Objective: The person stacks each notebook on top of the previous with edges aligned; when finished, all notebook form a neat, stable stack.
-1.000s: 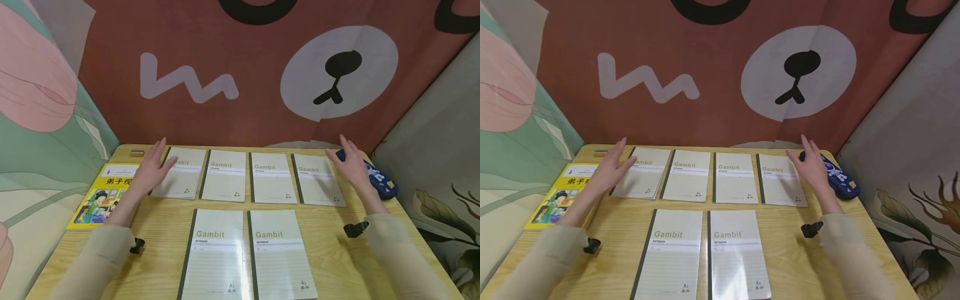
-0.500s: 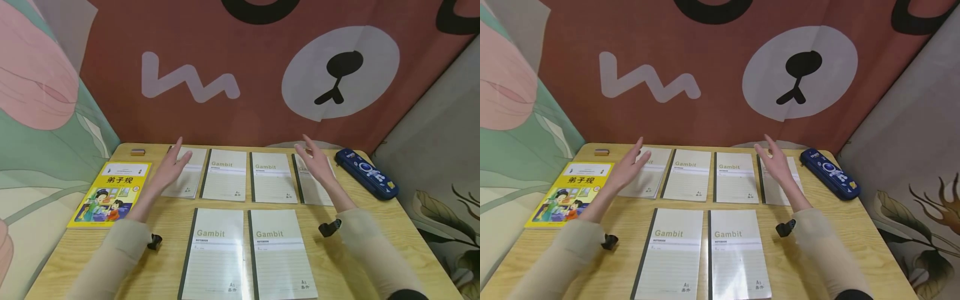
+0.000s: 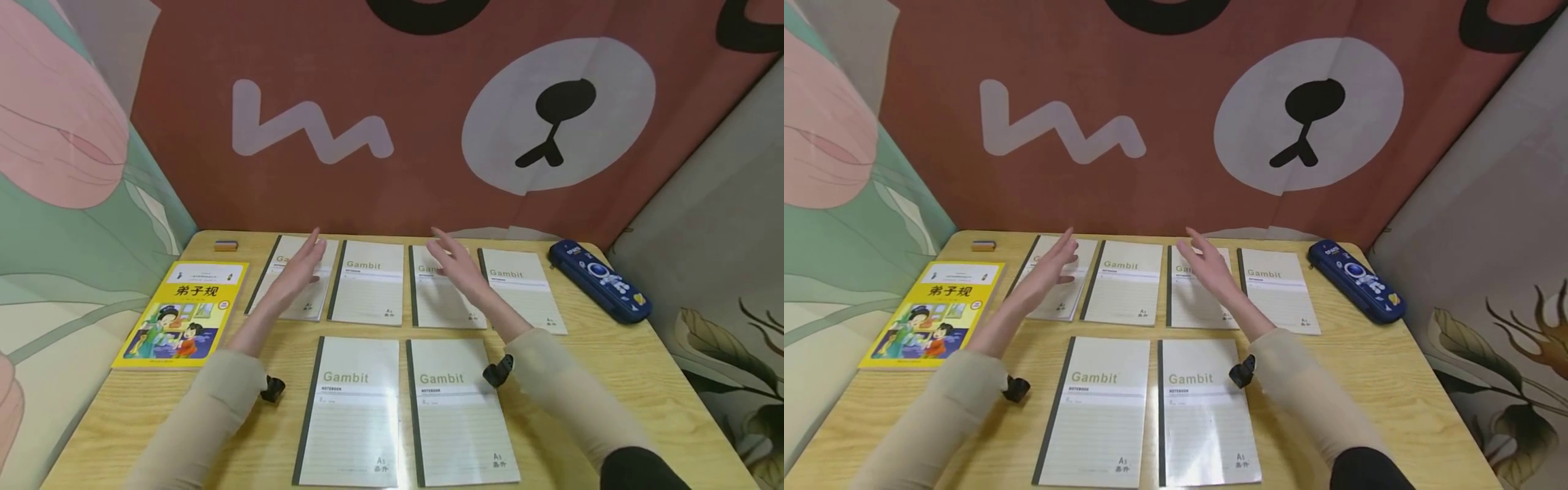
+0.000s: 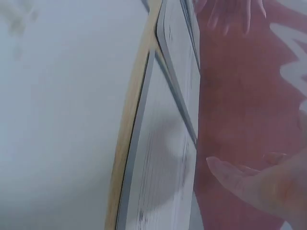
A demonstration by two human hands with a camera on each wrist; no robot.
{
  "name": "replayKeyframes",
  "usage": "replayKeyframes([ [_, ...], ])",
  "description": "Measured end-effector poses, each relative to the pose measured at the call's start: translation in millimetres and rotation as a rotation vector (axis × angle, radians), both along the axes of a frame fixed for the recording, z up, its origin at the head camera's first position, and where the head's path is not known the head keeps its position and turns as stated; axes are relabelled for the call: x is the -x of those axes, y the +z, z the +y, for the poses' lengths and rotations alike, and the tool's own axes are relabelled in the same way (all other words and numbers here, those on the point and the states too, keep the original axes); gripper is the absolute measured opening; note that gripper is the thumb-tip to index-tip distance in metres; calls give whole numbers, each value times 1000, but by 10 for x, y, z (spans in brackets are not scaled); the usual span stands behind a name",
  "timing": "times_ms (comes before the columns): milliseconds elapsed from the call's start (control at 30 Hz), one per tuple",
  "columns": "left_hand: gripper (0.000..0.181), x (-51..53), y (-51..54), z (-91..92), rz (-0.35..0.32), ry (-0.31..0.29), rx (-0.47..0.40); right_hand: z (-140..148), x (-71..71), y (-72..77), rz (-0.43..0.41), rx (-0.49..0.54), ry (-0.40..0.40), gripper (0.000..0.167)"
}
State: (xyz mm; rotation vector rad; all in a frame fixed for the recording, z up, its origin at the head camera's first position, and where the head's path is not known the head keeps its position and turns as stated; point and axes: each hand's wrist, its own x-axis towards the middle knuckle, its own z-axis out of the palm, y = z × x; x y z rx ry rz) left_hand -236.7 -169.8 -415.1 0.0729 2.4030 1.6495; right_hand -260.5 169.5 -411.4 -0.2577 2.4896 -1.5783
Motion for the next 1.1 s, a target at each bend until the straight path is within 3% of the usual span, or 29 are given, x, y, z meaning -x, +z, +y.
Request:
replayKeyframes([
  [333, 74, 39, -46, 123, -57, -44, -20, -381, -42, -49, -202, 221, 42, 74],
  [600, 74, 39, -60, 214, -99, -75, -3, -556, -119, -62, -290, 249, 57, 77],
  [900, 76, 53, -53, 284, -120, -44, 38, -711, -149, -9, -374, 246, -55, 79],
  [1100, 82, 68, -59, 262, -166, 34, -76, -709, -96, 14, -465, 279, -139, 79],
])
